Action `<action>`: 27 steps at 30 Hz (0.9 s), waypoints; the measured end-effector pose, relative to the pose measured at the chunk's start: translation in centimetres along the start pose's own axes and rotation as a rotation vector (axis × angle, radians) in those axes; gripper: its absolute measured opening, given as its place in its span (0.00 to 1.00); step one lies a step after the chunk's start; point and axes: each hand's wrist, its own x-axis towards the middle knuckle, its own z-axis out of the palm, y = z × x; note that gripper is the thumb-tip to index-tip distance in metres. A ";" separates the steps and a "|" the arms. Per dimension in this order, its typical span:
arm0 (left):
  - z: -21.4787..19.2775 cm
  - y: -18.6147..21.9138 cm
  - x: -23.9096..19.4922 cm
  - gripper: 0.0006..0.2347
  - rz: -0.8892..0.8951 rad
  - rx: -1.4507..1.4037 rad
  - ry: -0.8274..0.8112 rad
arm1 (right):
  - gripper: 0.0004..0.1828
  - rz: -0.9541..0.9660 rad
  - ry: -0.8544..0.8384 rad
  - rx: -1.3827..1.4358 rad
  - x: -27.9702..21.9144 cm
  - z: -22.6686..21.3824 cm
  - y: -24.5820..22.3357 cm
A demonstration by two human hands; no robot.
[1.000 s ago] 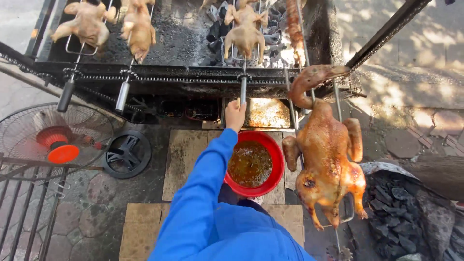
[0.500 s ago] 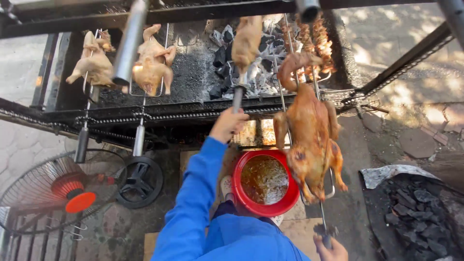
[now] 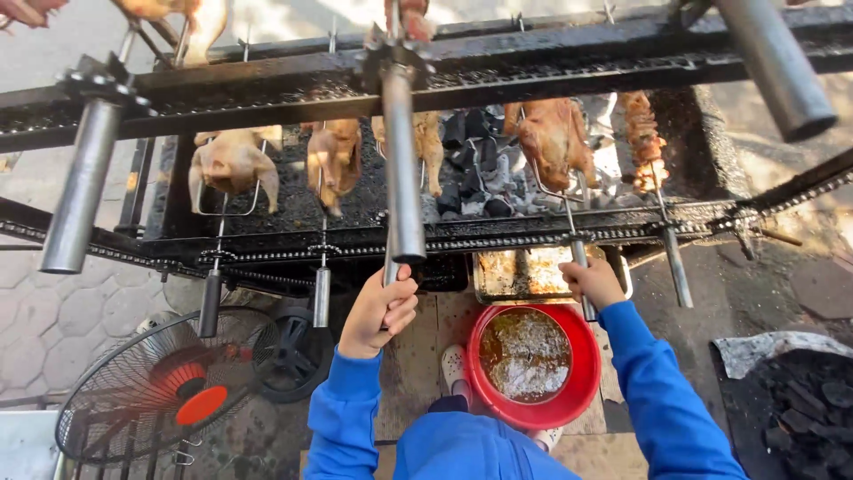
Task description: Managing a charcoal-powered rotisserie to roast whole chickens and ducks, including checking for doneness and basting.
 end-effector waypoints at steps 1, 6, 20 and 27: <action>-0.9 0.2 0.7 0.07 0.007 -0.001 0.002 | 0.14 -0.004 -0.006 -0.003 1.2 0.3 0.5; -4.6 0.8 4.4 0.07 0.008 -0.102 -0.078 | 0.15 -0.020 0.160 -0.192 4.0 1.0 2.7; -3.1 -0.3 5.4 0.09 0.042 -0.085 -0.055 | 0.26 -0.198 0.470 -0.797 8.8 -1.4 7.6; -7.4 -7.1 11.4 0.05 0.051 -0.320 -0.135 | 0.22 -0.204 0.454 -0.700 7.7 -0.6 6.1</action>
